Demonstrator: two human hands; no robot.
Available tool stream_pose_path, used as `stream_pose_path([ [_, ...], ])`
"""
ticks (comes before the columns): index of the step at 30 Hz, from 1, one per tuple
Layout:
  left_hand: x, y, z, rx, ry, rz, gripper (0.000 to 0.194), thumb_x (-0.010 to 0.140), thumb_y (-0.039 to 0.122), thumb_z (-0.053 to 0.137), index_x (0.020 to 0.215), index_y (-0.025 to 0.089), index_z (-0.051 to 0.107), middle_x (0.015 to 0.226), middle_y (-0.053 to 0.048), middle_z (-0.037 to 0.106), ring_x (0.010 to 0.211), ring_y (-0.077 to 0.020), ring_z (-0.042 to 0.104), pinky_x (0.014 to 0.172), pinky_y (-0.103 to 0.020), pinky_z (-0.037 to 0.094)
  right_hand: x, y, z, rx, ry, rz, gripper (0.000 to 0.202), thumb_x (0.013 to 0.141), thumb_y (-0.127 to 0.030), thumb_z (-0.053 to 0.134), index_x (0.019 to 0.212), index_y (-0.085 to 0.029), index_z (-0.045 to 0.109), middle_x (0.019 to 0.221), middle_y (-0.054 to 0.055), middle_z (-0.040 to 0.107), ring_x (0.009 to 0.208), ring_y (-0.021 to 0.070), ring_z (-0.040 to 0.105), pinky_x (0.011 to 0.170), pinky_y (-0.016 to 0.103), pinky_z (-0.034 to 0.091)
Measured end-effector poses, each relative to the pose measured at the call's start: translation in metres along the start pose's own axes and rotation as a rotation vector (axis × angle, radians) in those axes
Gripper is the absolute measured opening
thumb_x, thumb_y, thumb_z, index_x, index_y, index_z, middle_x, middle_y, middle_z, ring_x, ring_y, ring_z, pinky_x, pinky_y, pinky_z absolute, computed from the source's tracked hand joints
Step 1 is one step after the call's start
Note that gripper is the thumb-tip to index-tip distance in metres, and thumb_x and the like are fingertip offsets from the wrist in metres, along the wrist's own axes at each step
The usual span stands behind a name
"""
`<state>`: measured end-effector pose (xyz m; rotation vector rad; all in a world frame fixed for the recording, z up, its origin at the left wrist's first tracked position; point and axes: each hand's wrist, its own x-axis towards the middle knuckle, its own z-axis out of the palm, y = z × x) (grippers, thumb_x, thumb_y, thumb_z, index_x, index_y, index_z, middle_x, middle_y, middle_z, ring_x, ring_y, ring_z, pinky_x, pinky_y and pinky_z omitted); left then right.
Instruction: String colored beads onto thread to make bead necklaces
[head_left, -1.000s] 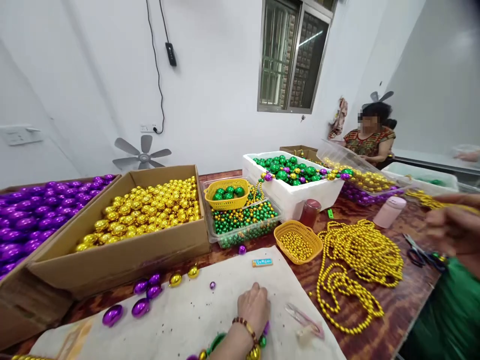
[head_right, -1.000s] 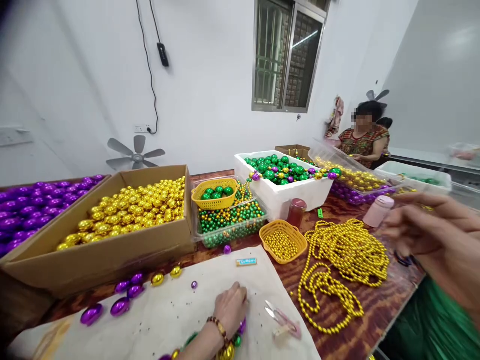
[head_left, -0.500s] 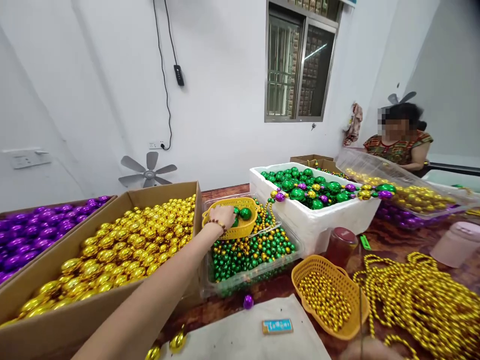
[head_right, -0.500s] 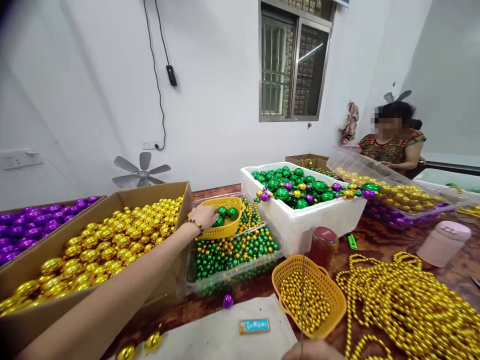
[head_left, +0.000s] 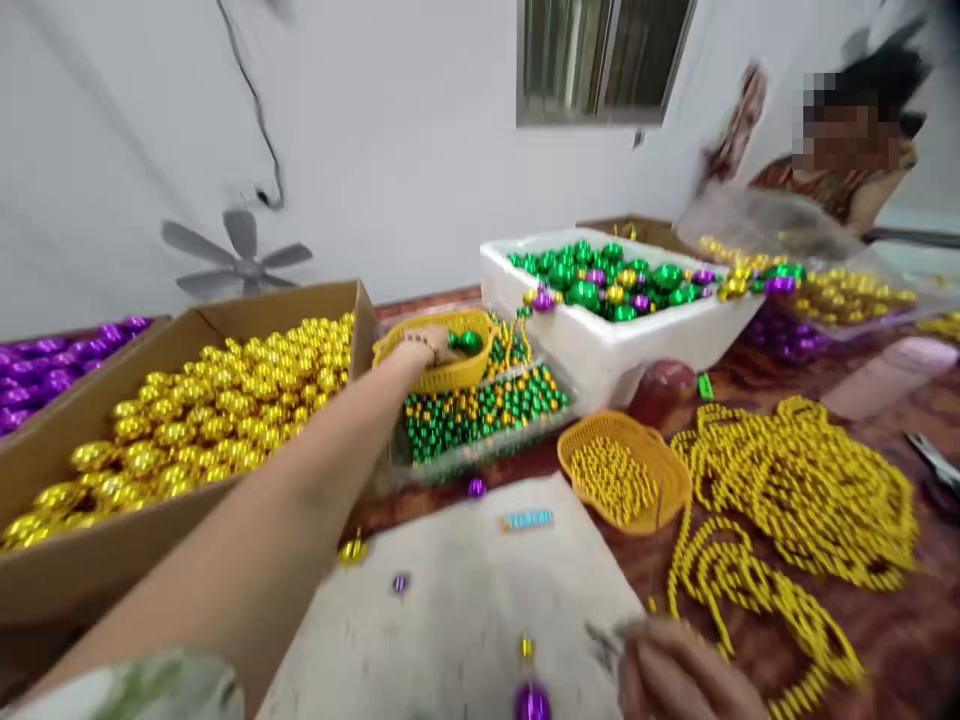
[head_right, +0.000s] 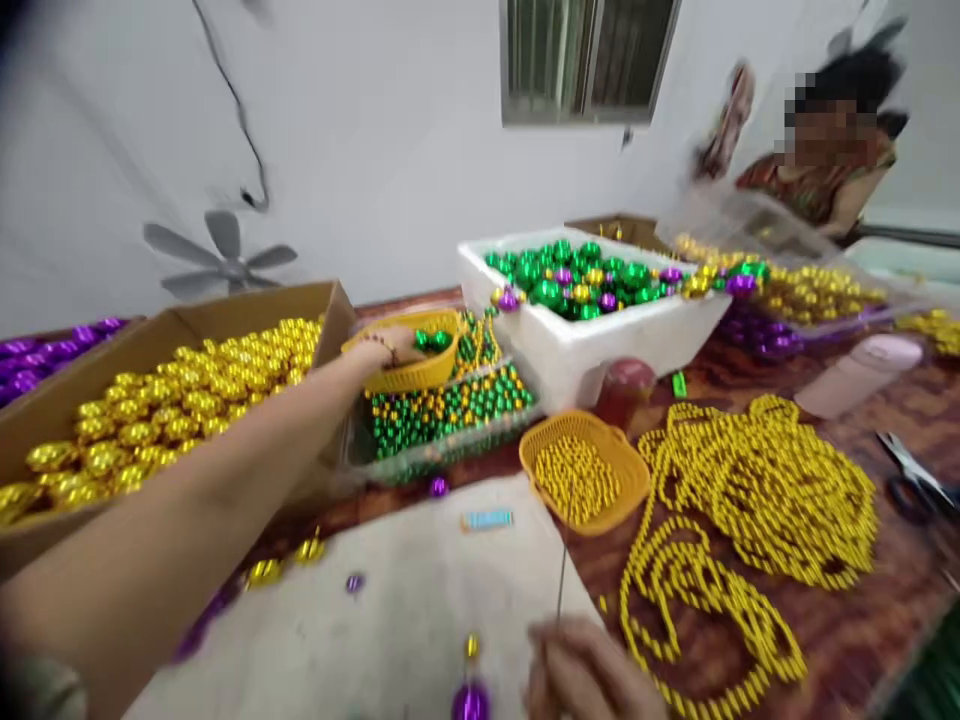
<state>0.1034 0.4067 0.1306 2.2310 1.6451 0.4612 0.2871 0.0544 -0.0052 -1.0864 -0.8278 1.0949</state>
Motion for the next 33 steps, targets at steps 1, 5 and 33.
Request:
stream_pose_path([
  [1, -0.003, 0.002, -0.002, -0.029, -0.017, -0.011, 0.036, 0.089, 0.032, 0.058, 0.12, 0.014, 0.055, 0.122, -0.01, 0.056, 0.106, -0.023, 0.057, 0.089, -0.044, 0.05, -0.017, 0.001, 0.001, 0.019, -0.005, 0.05, 0.023, 0.085, -0.042, 0.067, 0.095, -0.022, 0.071, 0.063, 0.004, 0.065, 0.046, 0.0167, 0.062, 0.038, 0.026, 0.048],
  [5, -0.02, 0.008, -0.02, -0.195, -0.018, 0.005, 0.066, 0.088, 0.027, 0.06, 0.143, 0.01, 0.027, 0.133, -0.017, 0.047, 0.105, -0.0213, 0.056, 0.088, -0.04, 0.047, -0.043, -0.005, 0.007, 0.049, -0.038, 0.108, 0.018, 0.092, -0.026, 0.061, 0.109, -0.024, 0.065, 0.08, 0.004, 0.069, 0.066, 0.0152, 0.066, 0.051, 0.022, 0.052],
  [33, -0.284, -0.002, 0.084, -1.633, -0.048, -0.205, 0.036, 0.081, 0.027, 0.069, 0.116, 0.024, 0.061, 0.116, -0.006, 0.063, 0.097, -0.0215, 0.064, 0.078, -0.035, 0.055, -0.07, 0.038, 0.051, -0.215, -0.086, 0.033, 0.025, 0.094, -0.037, 0.053, 0.094, -0.015, 0.066, 0.06, 0.001, 0.062, 0.049, 0.0127, 0.059, 0.048, 0.021, 0.044],
])
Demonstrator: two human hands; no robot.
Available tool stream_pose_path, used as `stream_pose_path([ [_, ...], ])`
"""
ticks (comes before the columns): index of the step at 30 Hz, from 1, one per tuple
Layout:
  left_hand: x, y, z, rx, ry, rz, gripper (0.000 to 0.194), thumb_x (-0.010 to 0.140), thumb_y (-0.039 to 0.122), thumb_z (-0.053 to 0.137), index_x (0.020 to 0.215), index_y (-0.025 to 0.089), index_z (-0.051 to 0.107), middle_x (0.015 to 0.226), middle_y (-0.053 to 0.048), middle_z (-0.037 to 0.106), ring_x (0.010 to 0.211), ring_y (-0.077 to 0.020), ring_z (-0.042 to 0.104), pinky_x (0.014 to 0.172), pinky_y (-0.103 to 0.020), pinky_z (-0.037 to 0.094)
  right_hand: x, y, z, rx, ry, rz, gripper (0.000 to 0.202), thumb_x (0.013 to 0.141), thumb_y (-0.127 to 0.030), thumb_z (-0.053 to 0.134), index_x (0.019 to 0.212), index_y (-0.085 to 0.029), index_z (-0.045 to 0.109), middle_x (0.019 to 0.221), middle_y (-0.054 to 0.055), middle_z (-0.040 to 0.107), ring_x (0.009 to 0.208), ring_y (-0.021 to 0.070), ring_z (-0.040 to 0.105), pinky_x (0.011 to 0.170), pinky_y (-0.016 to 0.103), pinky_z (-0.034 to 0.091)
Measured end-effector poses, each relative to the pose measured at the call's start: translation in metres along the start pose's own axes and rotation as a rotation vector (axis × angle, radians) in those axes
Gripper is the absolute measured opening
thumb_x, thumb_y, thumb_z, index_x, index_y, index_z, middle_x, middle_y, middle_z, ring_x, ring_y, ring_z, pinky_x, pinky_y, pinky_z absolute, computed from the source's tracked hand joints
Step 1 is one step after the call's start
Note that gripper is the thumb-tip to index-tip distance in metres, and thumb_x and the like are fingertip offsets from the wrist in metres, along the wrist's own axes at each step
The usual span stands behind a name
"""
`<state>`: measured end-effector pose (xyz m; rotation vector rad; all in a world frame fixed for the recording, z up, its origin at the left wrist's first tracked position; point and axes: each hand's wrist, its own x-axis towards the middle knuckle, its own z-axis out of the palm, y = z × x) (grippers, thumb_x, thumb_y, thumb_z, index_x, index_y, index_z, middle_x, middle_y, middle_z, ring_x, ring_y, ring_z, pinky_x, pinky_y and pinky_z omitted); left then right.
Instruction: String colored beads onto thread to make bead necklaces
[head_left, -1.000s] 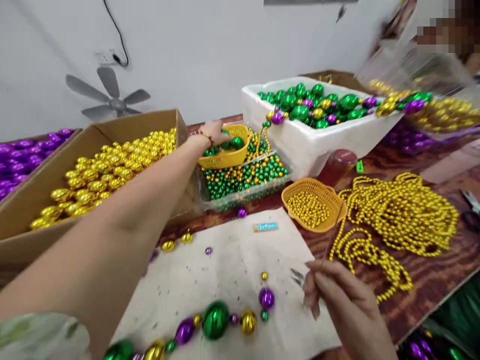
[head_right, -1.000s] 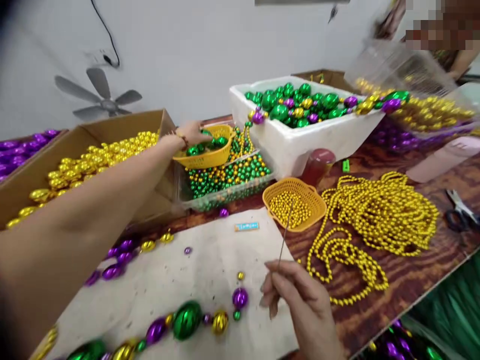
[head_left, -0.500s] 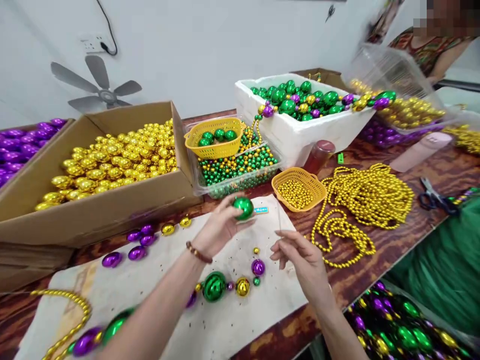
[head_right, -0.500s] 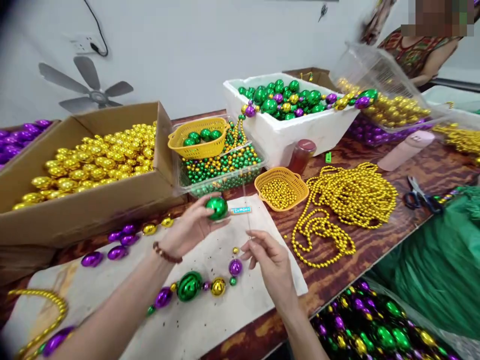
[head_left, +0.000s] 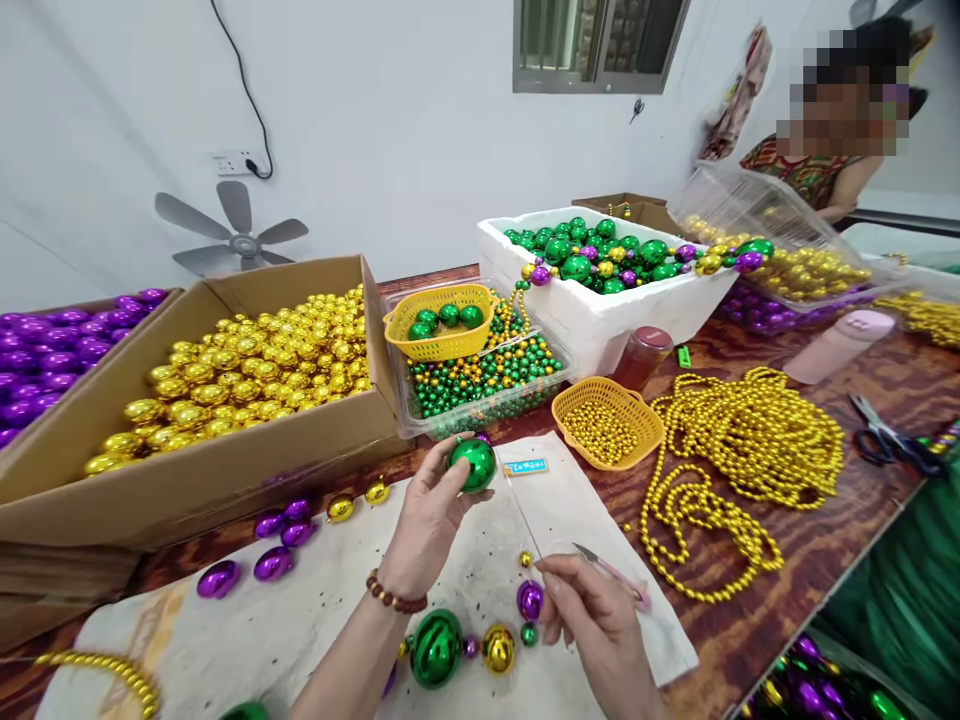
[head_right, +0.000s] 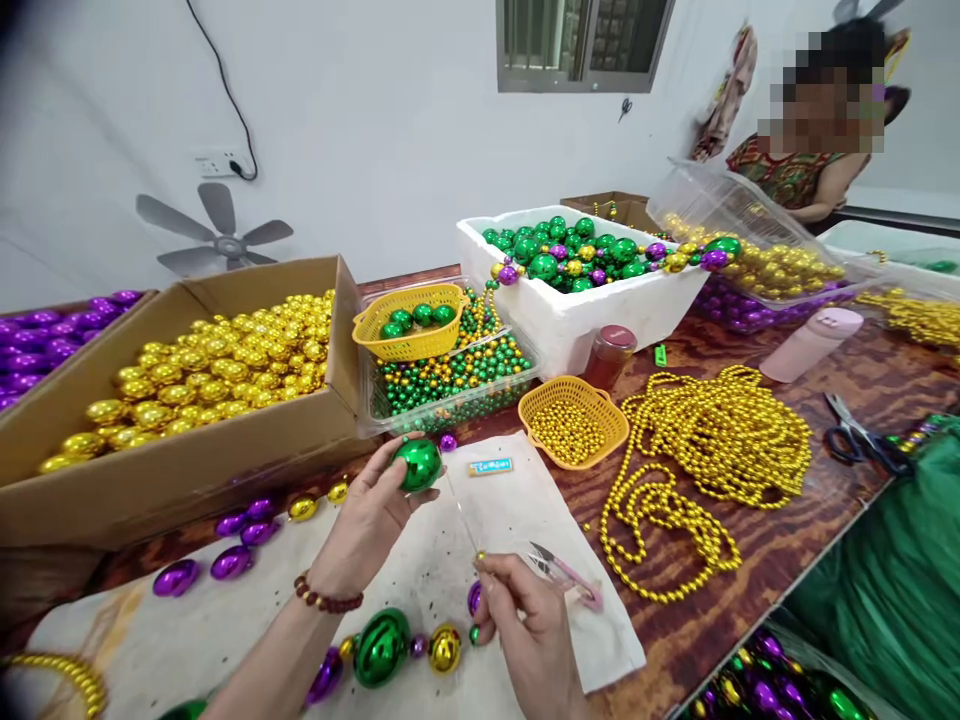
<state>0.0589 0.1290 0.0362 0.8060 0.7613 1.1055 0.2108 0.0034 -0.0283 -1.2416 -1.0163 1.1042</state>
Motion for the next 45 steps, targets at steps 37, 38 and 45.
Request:
stream_pose_path([
  [37, -0.018, 0.004, 0.017, -0.194, -0.012, 0.009, 0.034, 0.085, 0.025, 0.063, 0.118, 0.029, 0.061, 0.117, -0.006, 0.061, 0.1, -0.0214, 0.059, 0.087, -0.041, 0.05, 0.012, 0.015, 0.03, -0.075, 0.005, -0.101, 0.028, 0.095, -0.039, 0.047, 0.09, -0.016, 0.062, 0.055, -0.001, 0.056, 0.045, 0.0113, 0.054, 0.043, 0.018, 0.044],
  [38, -0.019, 0.004, 0.017, -0.191, -0.009, 0.016, 0.034, 0.085, 0.025, 0.063, 0.119, 0.029, 0.061, 0.117, -0.006, 0.061, 0.1, -0.0216, 0.059, 0.088, -0.042, 0.05, 0.012, 0.014, 0.03, -0.076, 0.003, -0.095, 0.028, 0.095, -0.039, 0.047, 0.09, -0.016, 0.062, 0.055, -0.002, 0.055, 0.045, 0.0113, 0.053, 0.043, 0.019, 0.044],
  [45, -0.022, 0.005, 0.011, -0.173, 0.024, 0.043, 0.035, 0.083, 0.025, 0.066, 0.117, 0.03, 0.062, 0.116, -0.006, 0.061, 0.099, -0.0217, 0.06, 0.089, -0.042, 0.05, 0.013, 0.014, 0.03, -0.106, -0.041, -0.083, 0.028, 0.096, -0.039, 0.045, 0.087, -0.017, 0.06, 0.056, -0.002, 0.053, 0.045, 0.0113, 0.052, 0.044, 0.019, 0.043],
])
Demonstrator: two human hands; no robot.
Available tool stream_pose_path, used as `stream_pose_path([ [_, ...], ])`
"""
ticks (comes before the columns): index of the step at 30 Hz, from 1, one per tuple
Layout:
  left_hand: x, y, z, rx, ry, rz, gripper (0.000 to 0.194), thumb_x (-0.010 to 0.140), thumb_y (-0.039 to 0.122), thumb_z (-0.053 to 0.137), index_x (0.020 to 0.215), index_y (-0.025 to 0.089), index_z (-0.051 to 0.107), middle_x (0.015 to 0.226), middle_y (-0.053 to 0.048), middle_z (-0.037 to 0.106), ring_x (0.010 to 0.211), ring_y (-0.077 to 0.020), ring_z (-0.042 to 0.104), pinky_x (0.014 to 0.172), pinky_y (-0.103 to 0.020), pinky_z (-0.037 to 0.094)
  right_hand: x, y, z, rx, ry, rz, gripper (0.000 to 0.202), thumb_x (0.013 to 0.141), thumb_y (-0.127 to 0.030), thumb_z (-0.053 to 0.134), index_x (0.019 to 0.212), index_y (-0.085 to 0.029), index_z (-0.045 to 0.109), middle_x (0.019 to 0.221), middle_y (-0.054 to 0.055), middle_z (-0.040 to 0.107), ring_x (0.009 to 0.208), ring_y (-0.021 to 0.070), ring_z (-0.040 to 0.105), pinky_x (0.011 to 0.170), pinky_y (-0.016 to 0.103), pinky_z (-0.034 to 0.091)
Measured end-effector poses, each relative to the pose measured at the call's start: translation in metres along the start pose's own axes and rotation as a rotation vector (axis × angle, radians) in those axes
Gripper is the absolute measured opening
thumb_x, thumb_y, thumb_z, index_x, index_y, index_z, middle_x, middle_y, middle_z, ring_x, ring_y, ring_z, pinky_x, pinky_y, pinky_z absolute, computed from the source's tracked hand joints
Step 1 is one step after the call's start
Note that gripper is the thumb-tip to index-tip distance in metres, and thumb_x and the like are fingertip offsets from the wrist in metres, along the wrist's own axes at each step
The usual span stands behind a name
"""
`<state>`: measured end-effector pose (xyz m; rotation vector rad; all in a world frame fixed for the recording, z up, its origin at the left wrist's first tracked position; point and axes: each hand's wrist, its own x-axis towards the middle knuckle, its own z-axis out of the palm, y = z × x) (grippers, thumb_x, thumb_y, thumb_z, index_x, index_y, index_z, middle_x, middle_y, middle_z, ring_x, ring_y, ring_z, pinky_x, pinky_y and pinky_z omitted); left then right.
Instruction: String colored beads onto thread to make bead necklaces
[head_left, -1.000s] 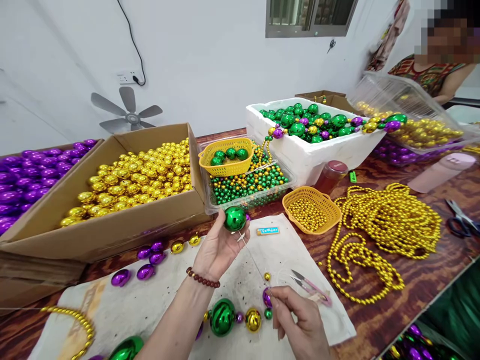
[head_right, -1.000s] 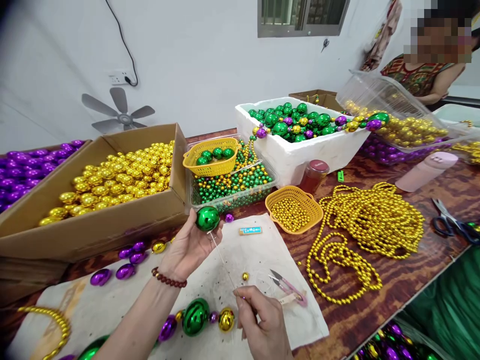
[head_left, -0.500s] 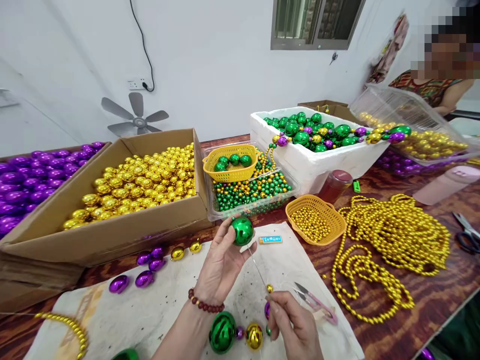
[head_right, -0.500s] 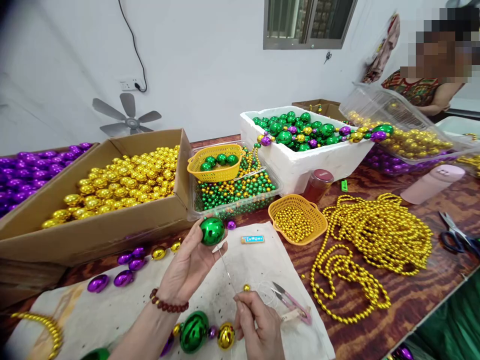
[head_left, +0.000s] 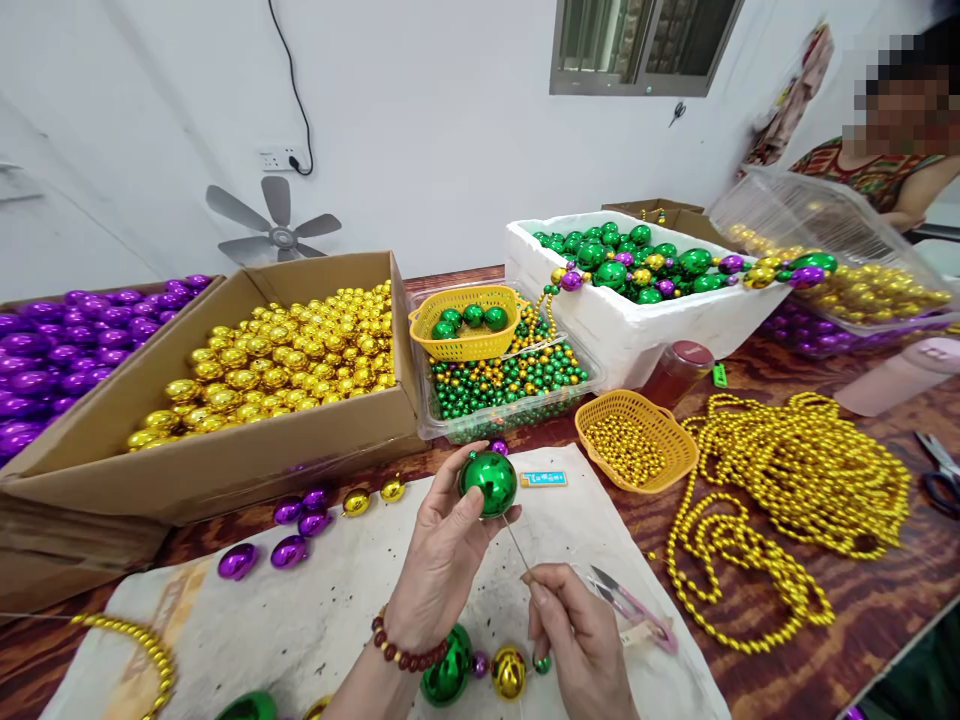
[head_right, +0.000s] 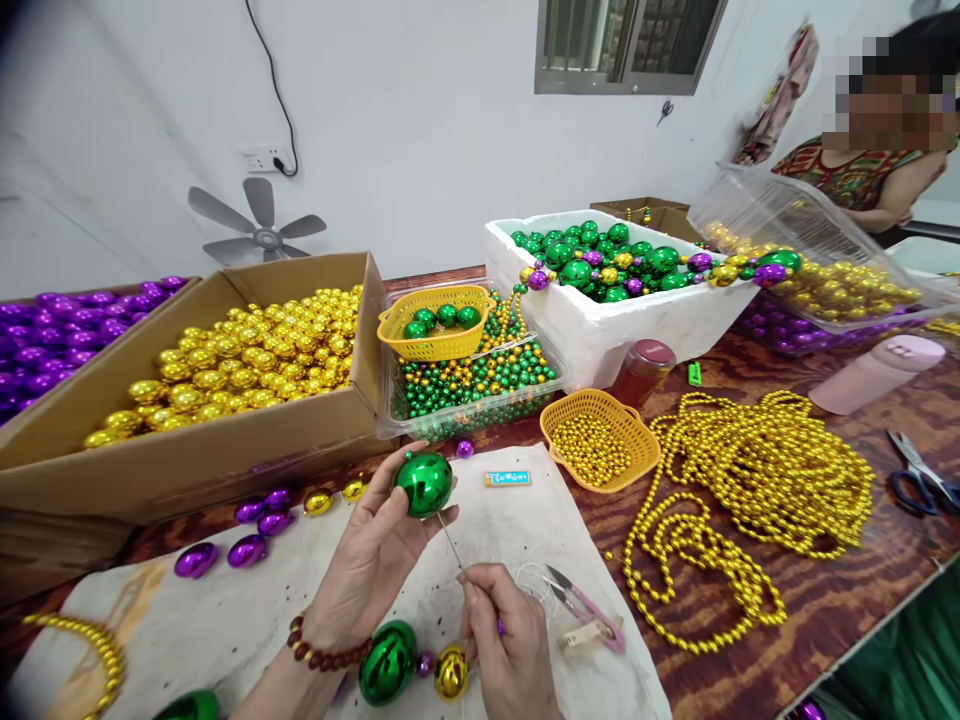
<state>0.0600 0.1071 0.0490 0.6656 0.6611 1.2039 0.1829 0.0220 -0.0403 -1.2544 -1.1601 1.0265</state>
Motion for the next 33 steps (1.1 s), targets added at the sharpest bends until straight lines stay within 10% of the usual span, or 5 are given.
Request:
stream_pose_path([
  [33, -0.001, -0.006, -0.012, -0.058, 0.003, 0.037, 0.032, 0.092, 0.024, 0.052, 0.123, 0.027, 0.057, 0.12, -0.007, 0.056, 0.103, -0.0216, 0.055, 0.09, -0.043, 0.048, -0.003, 0.008, 0.005, -0.044, -0.02, -0.014, 0.025, 0.098, -0.036, 0.041, 0.092, -0.017, 0.057, 0.053, -0.004, 0.051, 0.043, 0.0105, 0.049, 0.044, 0.019, 0.039],
])
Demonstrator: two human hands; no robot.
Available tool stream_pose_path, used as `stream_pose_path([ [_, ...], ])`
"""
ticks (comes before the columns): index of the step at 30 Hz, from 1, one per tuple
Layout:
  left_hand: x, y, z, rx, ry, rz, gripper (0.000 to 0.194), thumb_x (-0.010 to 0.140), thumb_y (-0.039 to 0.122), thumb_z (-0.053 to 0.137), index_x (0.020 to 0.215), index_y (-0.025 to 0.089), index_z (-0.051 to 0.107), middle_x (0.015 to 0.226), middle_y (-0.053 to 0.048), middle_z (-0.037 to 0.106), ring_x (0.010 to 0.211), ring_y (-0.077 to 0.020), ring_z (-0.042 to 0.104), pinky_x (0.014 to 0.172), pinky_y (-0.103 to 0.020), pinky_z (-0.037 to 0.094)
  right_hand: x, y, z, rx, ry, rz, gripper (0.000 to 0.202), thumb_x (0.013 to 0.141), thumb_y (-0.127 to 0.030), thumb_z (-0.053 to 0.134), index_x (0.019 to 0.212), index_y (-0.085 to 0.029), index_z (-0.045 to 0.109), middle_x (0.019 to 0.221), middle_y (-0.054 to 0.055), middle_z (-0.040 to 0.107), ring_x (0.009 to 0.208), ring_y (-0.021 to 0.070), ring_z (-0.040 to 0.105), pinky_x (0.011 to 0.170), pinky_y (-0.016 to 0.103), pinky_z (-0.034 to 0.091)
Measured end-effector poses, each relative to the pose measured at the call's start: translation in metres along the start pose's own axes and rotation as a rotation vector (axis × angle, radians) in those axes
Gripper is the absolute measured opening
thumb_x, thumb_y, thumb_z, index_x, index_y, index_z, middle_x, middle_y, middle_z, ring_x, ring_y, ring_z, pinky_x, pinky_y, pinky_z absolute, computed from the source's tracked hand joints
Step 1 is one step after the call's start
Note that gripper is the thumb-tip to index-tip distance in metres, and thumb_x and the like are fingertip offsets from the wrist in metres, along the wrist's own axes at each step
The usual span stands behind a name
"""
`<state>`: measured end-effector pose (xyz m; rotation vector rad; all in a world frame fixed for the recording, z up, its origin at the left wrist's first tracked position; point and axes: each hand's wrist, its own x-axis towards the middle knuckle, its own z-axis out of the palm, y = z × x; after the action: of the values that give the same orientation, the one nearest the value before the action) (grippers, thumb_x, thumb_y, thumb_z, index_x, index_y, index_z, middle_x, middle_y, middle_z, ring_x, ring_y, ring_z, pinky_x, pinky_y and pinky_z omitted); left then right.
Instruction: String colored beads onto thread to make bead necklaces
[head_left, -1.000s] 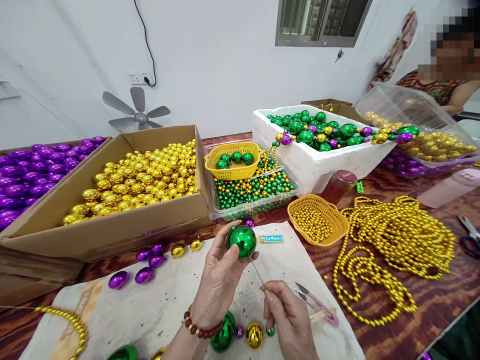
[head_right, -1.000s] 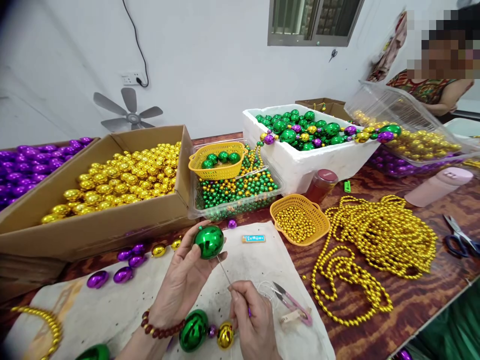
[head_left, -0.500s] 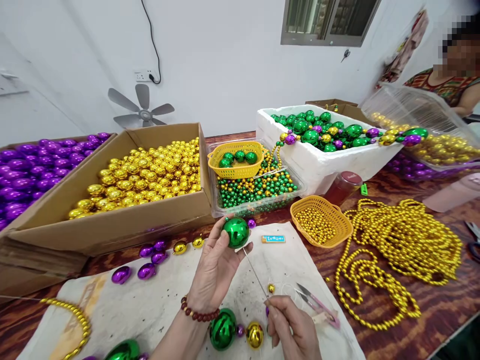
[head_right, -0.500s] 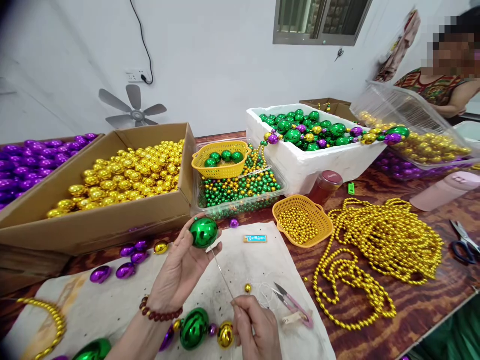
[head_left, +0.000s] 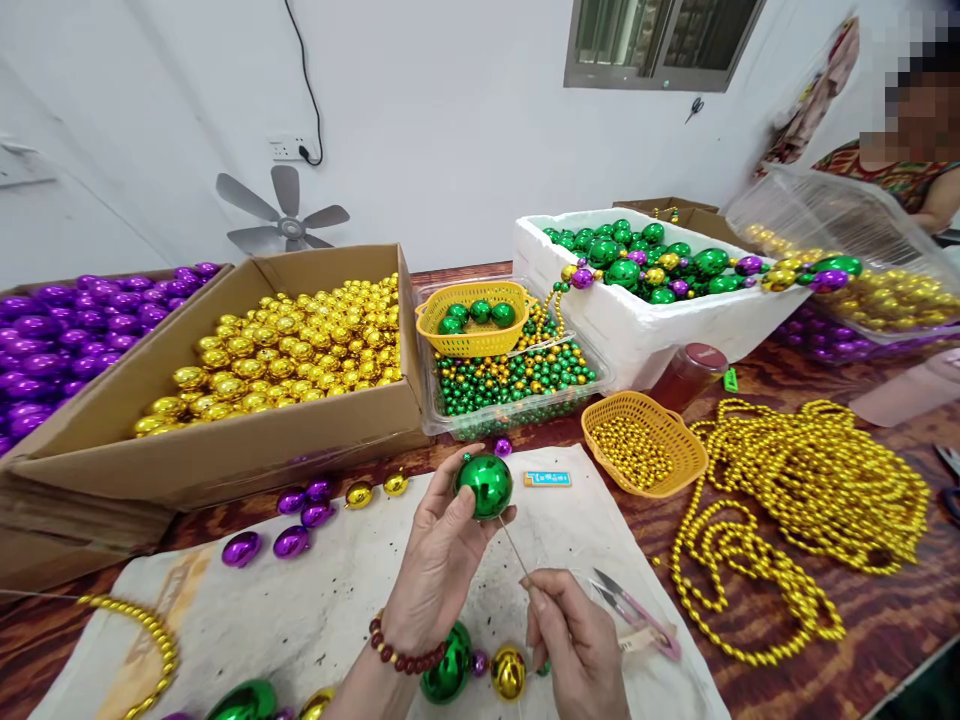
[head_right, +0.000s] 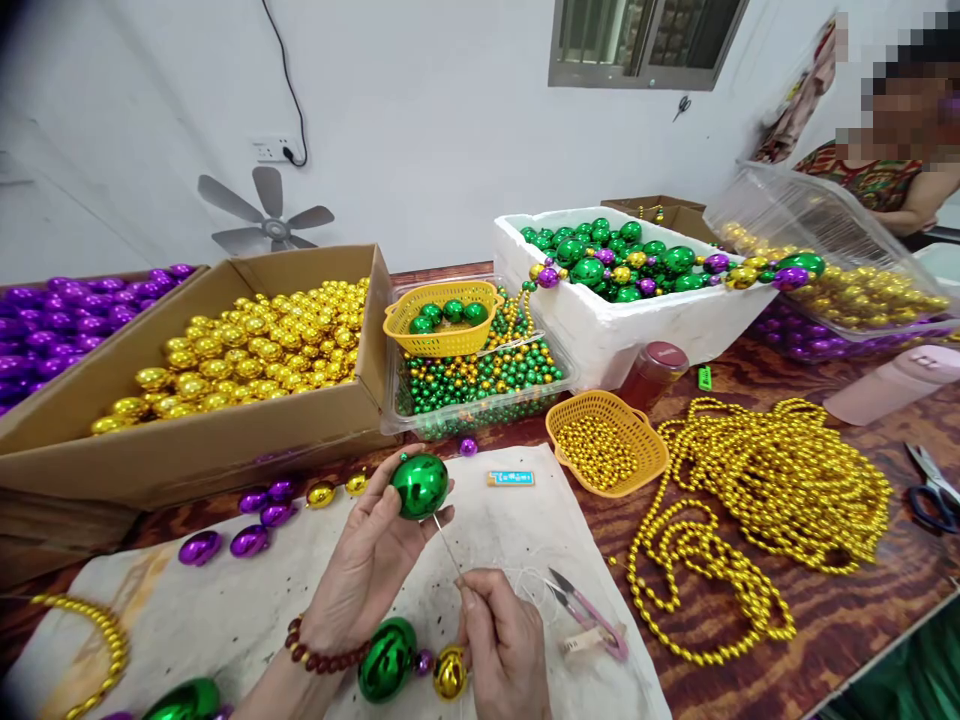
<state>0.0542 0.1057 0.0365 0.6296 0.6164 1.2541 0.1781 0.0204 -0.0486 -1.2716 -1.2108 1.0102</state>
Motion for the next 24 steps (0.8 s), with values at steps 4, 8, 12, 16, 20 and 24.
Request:
stream_pose_path([
  [4, 0.0, 0.0, -0.002, -0.011, -0.012, -0.003, 0.031, 0.093, 0.023, 0.051, 0.123, 0.027, 0.057, 0.119, -0.008, 0.057, 0.105, -0.0229, 0.055, 0.09, -0.043, 0.048, -0.002, 0.0, -0.002, 0.008, -0.022, 0.001, 0.025, 0.098, -0.035, 0.041, 0.09, -0.018, 0.057, 0.051, -0.005, 0.048, 0.042, 0.01, 0.045, 0.044, 0.02, 0.036],
  [8, 0.001, -0.002, -0.003, -0.019, -0.031, -0.041, 0.033, 0.093, 0.024, 0.05, 0.126, 0.026, 0.055, 0.118, -0.009, 0.058, 0.104, -0.0244, 0.057, 0.088, -0.043, 0.049, 0.0, -0.003, -0.003, 0.032, -0.05, 0.026, 0.026, 0.098, -0.036, 0.04, 0.089, -0.018, 0.056, 0.052, -0.005, 0.047, 0.042, 0.0101, 0.045, 0.045, 0.02, 0.037],
  [12, 0.011, 0.003, -0.01, -0.062, 0.016, -0.045, 0.031, 0.095, 0.029, 0.048, 0.124, 0.025, 0.056, 0.118, -0.009, 0.059, 0.106, -0.0264, 0.058, 0.086, -0.042, 0.05, 0.001, -0.003, -0.008, -0.03, -0.104, 0.013, 0.025, 0.098, -0.036, 0.039, 0.089, -0.018, 0.055, 0.053, -0.005, 0.047, 0.043, 0.0106, 0.047, 0.045, 0.02, 0.037],
  [16, 0.025, 0.014, -0.018, -0.147, 0.06, -0.061, 0.029, 0.094, 0.033, 0.049, 0.121, 0.024, 0.058, 0.12, -0.009, 0.06, 0.111, -0.0281, 0.058, 0.084, -0.04, 0.05, -0.005, 0.004, -0.013, -0.082, -0.129, -0.014, 0.028, 0.099, -0.036, 0.037, 0.087, -0.018, 0.056, 0.054, -0.004, 0.048, 0.042, 0.0103, 0.046, 0.043, 0.02, 0.035],
  [20, 0.029, 0.018, -0.019, -0.178, 0.033, -0.096, 0.032, 0.094, 0.032, 0.05, 0.124, 0.024, 0.057, 0.121, -0.01, 0.06, 0.11, -0.0284, 0.059, 0.086, -0.041, 0.05, -0.009, 0.008, -0.015, -0.082, -0.12, -0.024, 0.029, 0.099, -0.035, 0.037, 0.088, -0.018, 0.057, 0.052, -0.004, 0.049, 0.042, 0.0105, 0.047, 0.043, 0.02, 0.036],
  [24, 0.029, 0.018, -0.017, -0.197, 0.016, -0.108, 0.034, 0.093, 0.033, 0.051, 0.126, 0.025, 0.056, 0.119, -0.01, 0.062, 0.109, -0.0276, 0.06, 0.087, -0.041, 0.05, -0.01, 0.009, -0.013, -0.064, -0.1, -0.019, 0.029, 0.099, -0.035, 0.037, 0.088, -0.018, 0.058, 0.051, -0.005, 0.048, 0.041, 0.0104, 0.046, 0.044, 0.02, 0.036],
])
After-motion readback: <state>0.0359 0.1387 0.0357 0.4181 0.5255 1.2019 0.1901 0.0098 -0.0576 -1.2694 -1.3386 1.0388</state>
